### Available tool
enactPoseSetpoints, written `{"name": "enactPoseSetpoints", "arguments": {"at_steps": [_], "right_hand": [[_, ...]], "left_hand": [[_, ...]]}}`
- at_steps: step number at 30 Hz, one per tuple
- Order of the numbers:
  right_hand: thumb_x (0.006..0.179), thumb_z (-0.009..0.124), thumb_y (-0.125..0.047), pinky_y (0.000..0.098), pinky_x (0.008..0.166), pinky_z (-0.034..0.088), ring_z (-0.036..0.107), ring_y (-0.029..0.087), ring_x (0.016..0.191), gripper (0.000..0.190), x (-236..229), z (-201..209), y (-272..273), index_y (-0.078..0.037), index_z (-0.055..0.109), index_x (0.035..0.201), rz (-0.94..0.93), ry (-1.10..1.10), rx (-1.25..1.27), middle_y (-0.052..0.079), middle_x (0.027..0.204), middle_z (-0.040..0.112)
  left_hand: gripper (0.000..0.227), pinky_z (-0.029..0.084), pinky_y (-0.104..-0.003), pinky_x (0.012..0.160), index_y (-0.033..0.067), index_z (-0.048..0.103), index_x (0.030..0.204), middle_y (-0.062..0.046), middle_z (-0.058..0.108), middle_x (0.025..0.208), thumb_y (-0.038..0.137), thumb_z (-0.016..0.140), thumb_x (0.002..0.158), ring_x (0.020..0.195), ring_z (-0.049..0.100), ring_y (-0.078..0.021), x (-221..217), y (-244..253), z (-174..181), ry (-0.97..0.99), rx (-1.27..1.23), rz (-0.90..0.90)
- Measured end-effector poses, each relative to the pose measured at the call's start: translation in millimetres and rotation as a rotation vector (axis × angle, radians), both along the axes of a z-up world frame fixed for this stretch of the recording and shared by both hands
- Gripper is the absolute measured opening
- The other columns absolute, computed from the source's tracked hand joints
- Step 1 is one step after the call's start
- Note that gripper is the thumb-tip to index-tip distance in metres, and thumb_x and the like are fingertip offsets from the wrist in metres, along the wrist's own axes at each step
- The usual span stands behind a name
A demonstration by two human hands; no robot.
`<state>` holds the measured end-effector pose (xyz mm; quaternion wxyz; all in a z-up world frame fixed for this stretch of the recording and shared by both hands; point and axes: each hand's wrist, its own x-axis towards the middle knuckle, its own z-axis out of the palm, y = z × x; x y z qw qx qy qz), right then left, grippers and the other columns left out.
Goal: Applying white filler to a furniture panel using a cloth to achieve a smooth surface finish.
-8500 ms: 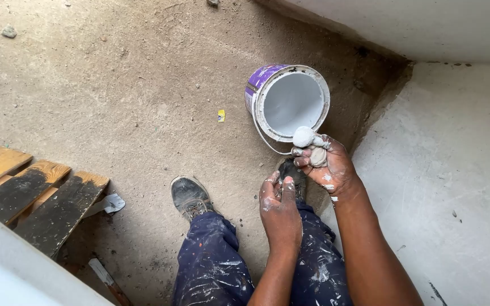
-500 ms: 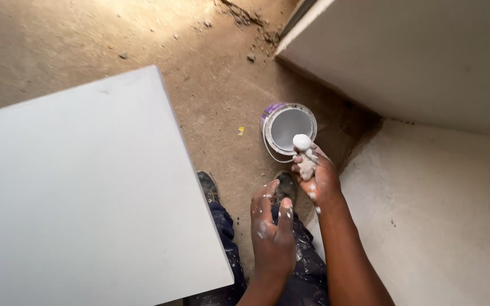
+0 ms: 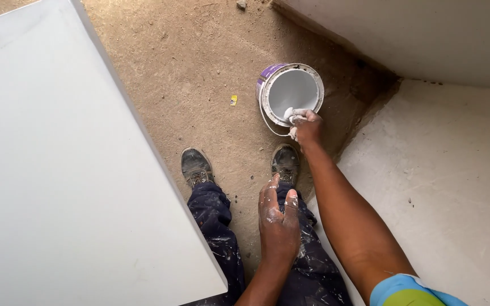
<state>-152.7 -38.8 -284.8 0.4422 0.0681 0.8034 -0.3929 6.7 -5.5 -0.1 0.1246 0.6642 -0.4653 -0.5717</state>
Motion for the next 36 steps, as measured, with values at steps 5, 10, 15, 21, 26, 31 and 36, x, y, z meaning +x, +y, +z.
{"name": "enactPoseSetpoints", "arguments": {"at_steps": [5,10,15,21,26,31,36], "right_hand": [[0.085,0.064,0.009,0.0263,0.065,0.057,0.071,0.013,0.076,0.023,7.2,-1.3,-1.9,-0.006,0.076,0.096,0.231,0.093,0.141,0.006,0.087,0.079],[0.094,0.060,0.004,0.0336,0.069,0.057,0.071,0.021,0.091,0.011,10.5,-1.0,21.5,-0.001,0.061,0.103,0.305,0.018,0.341,0.013,0.103,0.072],[0.098,0.065,-0.028,0.0231,0.028,0.018,0.045,0.007,0.035,0.022,25.8,68.0,7.7,-0.012,0.073,0.111,0.097,-0.320,0.150,0.007,0.057,0.060],[0.079,0.073,-0.017,0.0311,0.062,0.050,0.057,0.016,0.057,0.036,55.7,190.7,-44.1,-0.005,0.058,0.109,-0.046,-0.833,-0.624,0.013,0.087,0.064],[0.083,0.076,-0.015,0.0246,0.055,0.042,0.053,0.017,0.061,0.043,84.9,258.9,-96.7,-0.001,0.055,0.119,-0.060,-0.976,-0.849,0.016,0.087,0.059],[0.084,0.080,-0.011,0.0258,0.057,0.038,0.049,0.020,0.072,0.051,107.0,288.6,-127.4,0.003,0.053,0.125,-0.120,-1.079,-0.926,0.016,0.092,0.056],[0.088,0.075,-0.014,0.0206,0.047,0.045,0.059,0.013,0.068,0.031,116.3,309.6,-141.1,-0.004,0.063,0.115,0.075,-0.516,-0.692,0.008,0.086,0.064]], "left_hand": [[0.054,0.038,-0.045,0.114,0.0020,0.050,0.144,-0.016,0.057,0.143,0.037,0.047,0.103,0.137,0.050,-0.0313,-0.4,-7.3,9.1,0.011,0.034,-0.006],[0.052,0.038,-0.045,0.113,0.0017,0.053,0.142,-0.019,0.057,0.145,0.035,0.049,0.102,0.135,0.052,-0.0338,-10.7,-10.9,33.0,0.017,-0.045,-0.034],[0.034,0.055,-0.040,0.098,0.0043,0.070,0.113,-0.013,0.072,0.117,0.029,0.048,0.105,0.111,0.070,-0.0282,-2.8,-81.3,120.1,0.462,-0.153,-0.059],[0.061,0.051,-0.044,0.101,-0.0065,0.040,0.146,-0.018,0.057,0.131,0.026,0.068,0.103,0.112,0.056,-0.0316,81.5,-202.5,118.9,-0.154,-0.960,-0.440],[0.075,0.032,-0.052,0.116,0.0066,0.044,0.141,-0.018,0.042,0.138,0.046,0.075,0.086,0.131,0.040,-0.0385,115.6,-302.4,78.5,-0.674,-0.995,-0.578],[0.027,0.041,-0.048,0.076,0.0130,0.066,0.088,-0.006,0.068,0.087,0.040,0.064,0.086,0.090,0.058,-0.0322,111.9,-351.9,57.1,-0.599,-0.942,-0.535],[0.075,0.045,-0.049,0.077,0.0134,0.056,0.056,-0.009,0.064,0.062,0.060,0.038,0.112,0.068,0.063,-0.0354,144.5,-373.2,51.9,-0.752,-0.806,-0.523]]}}
